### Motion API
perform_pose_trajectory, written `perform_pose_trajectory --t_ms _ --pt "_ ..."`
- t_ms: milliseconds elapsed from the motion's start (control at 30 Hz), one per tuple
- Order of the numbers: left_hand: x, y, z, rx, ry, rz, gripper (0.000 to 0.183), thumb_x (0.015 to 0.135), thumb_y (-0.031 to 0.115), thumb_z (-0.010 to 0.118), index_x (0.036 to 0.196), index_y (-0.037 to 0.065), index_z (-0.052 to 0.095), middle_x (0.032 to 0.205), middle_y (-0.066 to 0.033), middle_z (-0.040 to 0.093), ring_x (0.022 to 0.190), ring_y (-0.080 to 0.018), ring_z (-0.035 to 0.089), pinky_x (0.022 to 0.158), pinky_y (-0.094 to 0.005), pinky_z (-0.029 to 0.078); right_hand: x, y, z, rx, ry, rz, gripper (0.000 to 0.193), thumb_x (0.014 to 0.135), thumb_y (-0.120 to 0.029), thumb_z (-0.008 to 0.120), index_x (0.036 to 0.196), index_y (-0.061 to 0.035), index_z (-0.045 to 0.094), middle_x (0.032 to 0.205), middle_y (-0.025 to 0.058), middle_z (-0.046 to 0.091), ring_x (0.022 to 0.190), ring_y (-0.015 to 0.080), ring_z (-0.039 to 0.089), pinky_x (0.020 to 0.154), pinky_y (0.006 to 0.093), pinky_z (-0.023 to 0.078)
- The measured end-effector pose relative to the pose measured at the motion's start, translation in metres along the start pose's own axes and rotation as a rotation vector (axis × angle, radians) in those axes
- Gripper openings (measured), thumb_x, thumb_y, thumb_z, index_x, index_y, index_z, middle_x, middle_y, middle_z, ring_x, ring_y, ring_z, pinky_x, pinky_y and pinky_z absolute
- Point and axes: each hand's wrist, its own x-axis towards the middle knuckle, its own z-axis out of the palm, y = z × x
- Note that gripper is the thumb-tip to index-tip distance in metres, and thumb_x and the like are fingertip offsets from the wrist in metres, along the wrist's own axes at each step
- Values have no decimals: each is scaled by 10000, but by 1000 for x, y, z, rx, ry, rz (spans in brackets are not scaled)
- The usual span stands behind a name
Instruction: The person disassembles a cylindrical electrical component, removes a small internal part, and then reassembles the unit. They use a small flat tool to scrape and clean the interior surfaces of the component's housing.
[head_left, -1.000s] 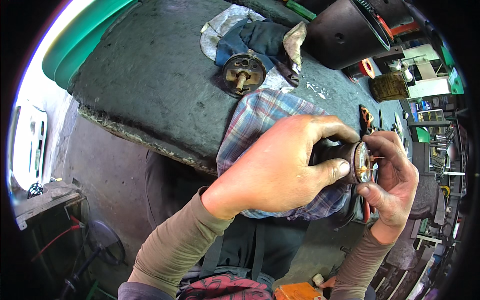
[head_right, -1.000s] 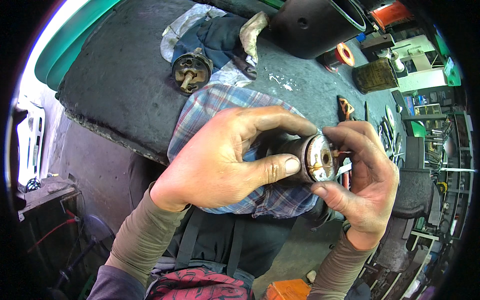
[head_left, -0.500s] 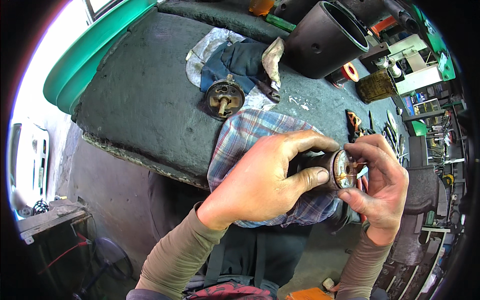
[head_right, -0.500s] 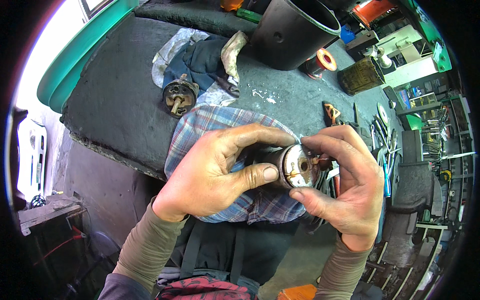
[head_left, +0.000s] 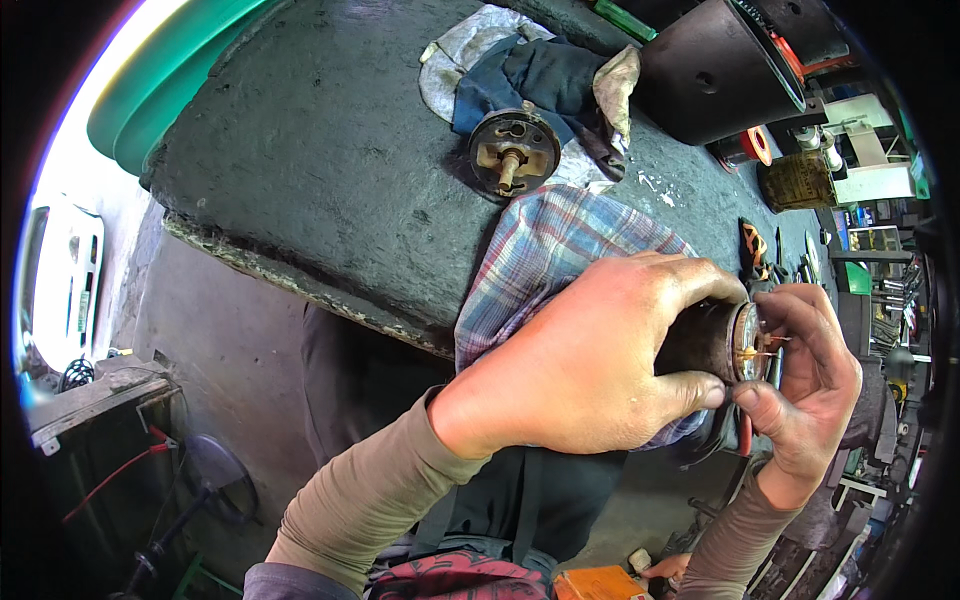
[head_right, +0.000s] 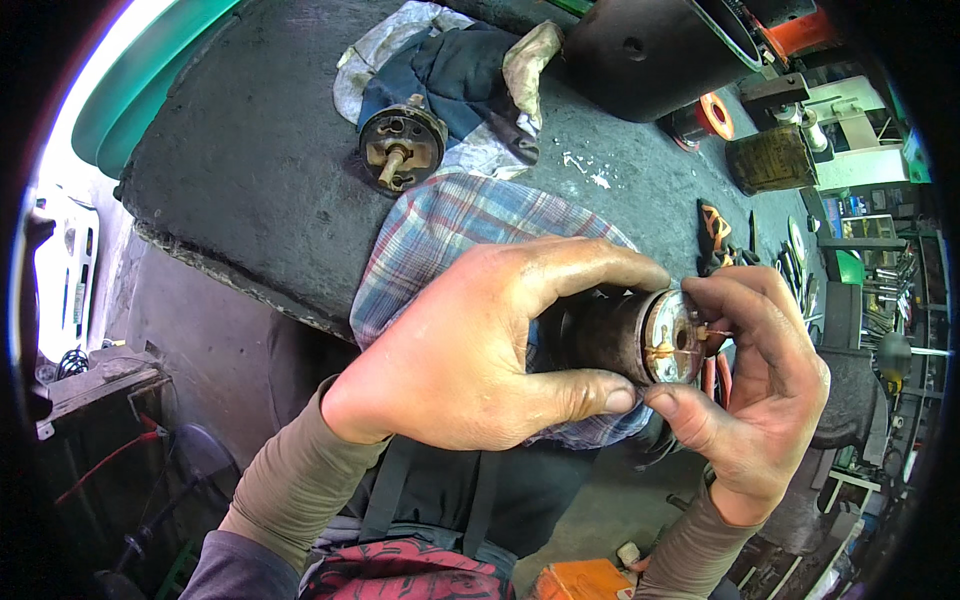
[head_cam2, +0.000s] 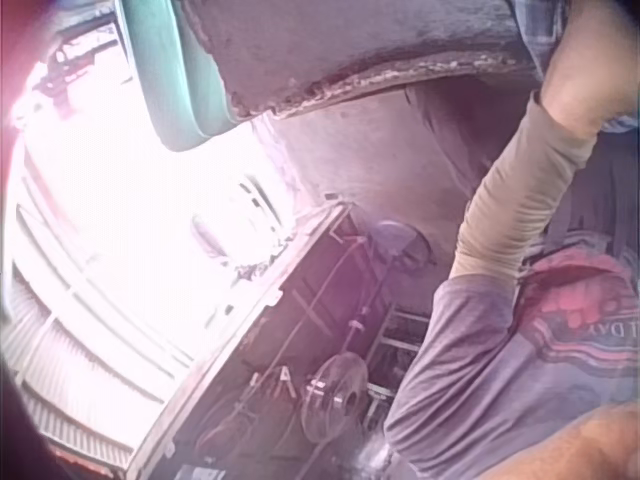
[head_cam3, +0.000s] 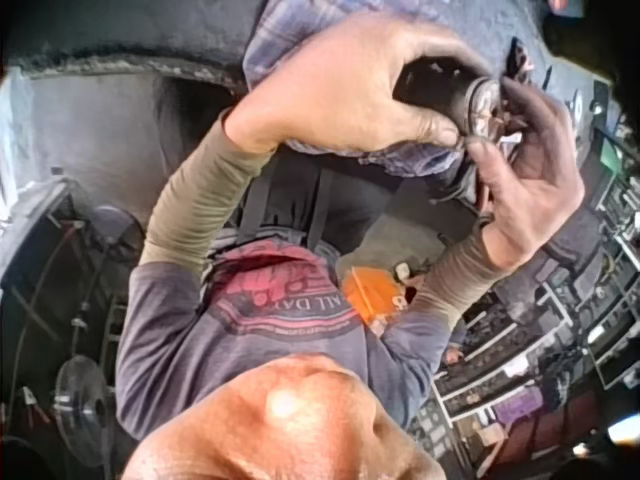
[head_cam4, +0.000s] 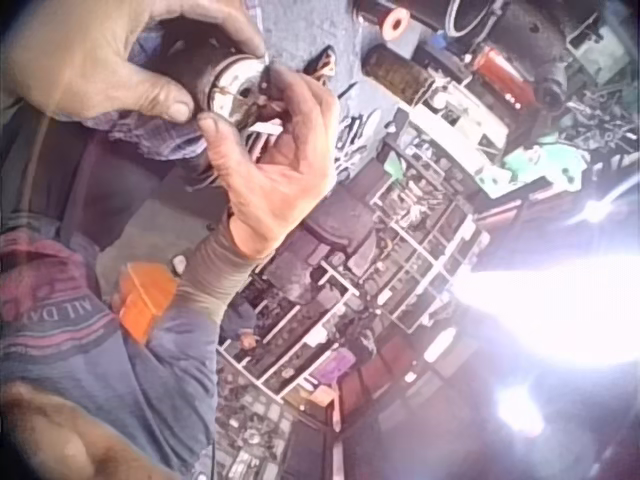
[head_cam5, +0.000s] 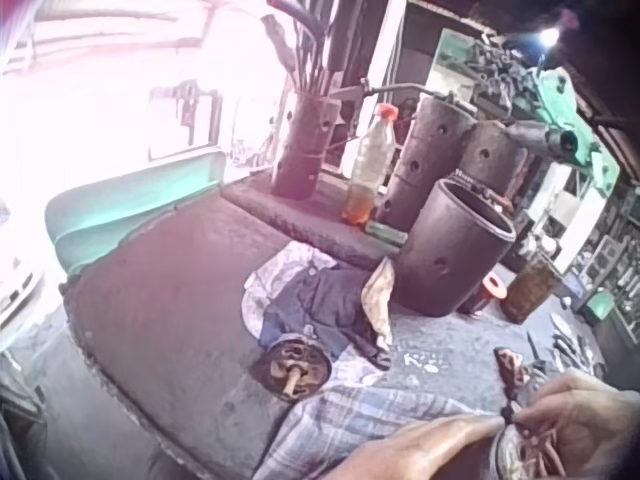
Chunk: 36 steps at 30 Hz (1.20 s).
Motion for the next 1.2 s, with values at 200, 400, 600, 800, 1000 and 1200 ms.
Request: perform_pose_trajectory --t_ms 200,400,600,800,1000,1200 --pt "-2 2 8 97 33 -18 540 739 35 850 1242 -50 672 1117 -241 732 1098 -447 679 973 -490 534 1 -5 -1 -19 -8 16 827 669 -371 1042 1220 140 697 1210 136 597 1034 168 592 907 291 483" --pt "-3 -3 10 174 52 14 646 720 69 913 1330 31 705 1190 -187 763 1103 -413 722 973 -455 568 -1 -7 3 -15 23 27 821 664 -372 1043 1207 141 701 1192 128 604 1011 165 593 879 284 489" --pt "-4 -4 12 211 46 40 666 730 66 899 1362 20 694 1254 -197 749 1161 -417 706 1014 -465 556 2 -9 1 -39 -9 -10 751 667 -323 1031 1178 131 721 1161 121 624 991 163 594 860 285 491" --pt "-4 -2 12 233 27 49 679 732 62 894 1376 5 685 1295 -215 737 1215 -426 691 1049 -469 541 1 -9 -1 -53 -21 -22 698 658 -259 1017 1179 112 737 1147 120 639 993 162 602 864 282 490" --pt "-5 1 11 263 32 50 669 739 48 888 1374 -5 683 1308 -219 733 1211 -429 692 1045 -461 542 4 -13 2 -25 -30 11 625 640 -162 992 1158 90 750 1119 96 672 964 144 616 818 279 506" --pt "-5 7 14 321 32 34 671 740 29 885 1380 -7 687 1308 -222 739 1216 -416 702 1048 -449 548 5 -7 -2 -76 -52 -151 576 647 -150 975 1148 43 764 1086 91 695 883 151 626 786 286 523"
